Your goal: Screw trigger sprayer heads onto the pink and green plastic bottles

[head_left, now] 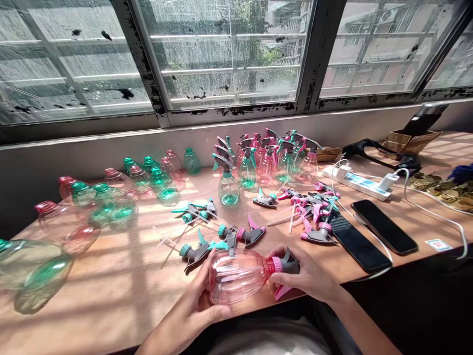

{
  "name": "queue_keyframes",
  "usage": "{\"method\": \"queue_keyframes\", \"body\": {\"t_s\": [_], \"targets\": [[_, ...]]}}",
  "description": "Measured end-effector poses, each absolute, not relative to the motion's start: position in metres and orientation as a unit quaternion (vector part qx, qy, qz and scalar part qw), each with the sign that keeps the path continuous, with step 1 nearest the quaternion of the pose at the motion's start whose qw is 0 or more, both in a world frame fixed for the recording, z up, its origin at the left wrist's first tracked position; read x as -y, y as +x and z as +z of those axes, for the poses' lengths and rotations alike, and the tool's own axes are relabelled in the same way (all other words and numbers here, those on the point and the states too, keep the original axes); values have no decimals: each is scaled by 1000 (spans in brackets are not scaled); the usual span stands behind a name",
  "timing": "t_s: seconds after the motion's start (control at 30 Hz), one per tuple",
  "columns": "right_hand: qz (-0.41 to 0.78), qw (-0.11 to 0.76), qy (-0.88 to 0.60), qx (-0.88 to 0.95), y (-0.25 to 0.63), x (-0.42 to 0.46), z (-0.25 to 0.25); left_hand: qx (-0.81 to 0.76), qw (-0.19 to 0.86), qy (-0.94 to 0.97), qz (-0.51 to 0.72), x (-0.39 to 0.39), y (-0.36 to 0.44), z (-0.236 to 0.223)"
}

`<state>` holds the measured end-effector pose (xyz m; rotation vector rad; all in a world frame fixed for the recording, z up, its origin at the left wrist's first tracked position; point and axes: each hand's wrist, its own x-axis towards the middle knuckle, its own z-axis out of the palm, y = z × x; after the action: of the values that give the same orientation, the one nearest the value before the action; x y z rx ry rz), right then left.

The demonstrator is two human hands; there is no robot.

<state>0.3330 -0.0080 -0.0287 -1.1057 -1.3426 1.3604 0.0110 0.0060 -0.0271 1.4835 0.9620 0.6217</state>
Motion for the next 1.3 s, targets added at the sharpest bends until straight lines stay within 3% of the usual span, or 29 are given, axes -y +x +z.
{"method": "queue_keyframes", "body": {"t_s": [0.8,1.3], "targets": [[568,437,-437,544,335,6,-31,-380,630,622,270,-1,16,-12],[583,444,-438,521,332,7,-31,-341,624,623,326,-3,5,-46]]}}
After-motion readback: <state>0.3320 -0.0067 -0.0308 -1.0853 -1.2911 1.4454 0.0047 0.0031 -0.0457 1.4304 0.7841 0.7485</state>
